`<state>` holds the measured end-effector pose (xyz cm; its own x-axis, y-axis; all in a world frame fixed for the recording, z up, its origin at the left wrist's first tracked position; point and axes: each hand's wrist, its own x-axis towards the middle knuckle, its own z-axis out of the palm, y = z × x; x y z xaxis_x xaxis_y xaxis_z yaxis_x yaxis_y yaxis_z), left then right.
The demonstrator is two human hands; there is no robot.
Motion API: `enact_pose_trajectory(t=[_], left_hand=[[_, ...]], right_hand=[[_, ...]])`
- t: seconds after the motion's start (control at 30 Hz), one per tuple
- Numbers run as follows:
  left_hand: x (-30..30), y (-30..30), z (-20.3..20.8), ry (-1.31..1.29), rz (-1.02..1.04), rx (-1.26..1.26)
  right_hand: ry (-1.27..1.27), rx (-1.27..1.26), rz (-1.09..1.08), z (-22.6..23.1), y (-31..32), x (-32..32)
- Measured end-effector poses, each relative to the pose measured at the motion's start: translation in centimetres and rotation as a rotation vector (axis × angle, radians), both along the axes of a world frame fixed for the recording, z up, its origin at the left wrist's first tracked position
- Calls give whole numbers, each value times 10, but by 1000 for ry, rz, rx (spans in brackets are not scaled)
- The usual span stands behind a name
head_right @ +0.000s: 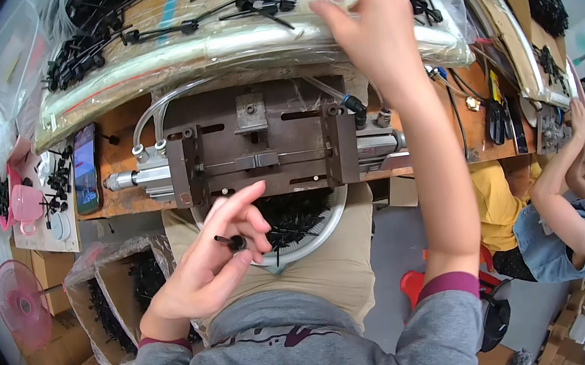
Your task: The recorder is using a specialized pneumatic press or jig to assemble or secure small black plastic components with wires.
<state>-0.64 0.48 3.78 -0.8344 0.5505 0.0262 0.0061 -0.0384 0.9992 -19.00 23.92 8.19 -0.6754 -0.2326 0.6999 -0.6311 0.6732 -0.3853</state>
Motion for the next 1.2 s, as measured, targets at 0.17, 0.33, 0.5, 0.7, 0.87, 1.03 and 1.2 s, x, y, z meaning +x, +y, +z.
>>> enact_pose_trajectory(t=[0.17,0.33,0.5,0.7,0.87,1.03,1.2], left_hand=[[11,-6,-15,-10,112,61],[18,-16,-18,15,298,78],[17,-20,-29,319,391,16],[13,-13,-23,630,297,-129],[19,-9,-29,746,270,-206],[22,-6,-30,761,290,-226],[22,-6,-32,763,286,-217]], right_hand=[[-283,399,-64,5,6,-58],[-234,129,-39,-2,15,-41],[-605,-589,339,0,-22,61],[-1191,-874,532,-33,-35,133],[-1135,-986,541,-55,-38,143],[-1102,-1020,552,-65,-41,150],[-1080,-1051,585,-72,-42,153]])
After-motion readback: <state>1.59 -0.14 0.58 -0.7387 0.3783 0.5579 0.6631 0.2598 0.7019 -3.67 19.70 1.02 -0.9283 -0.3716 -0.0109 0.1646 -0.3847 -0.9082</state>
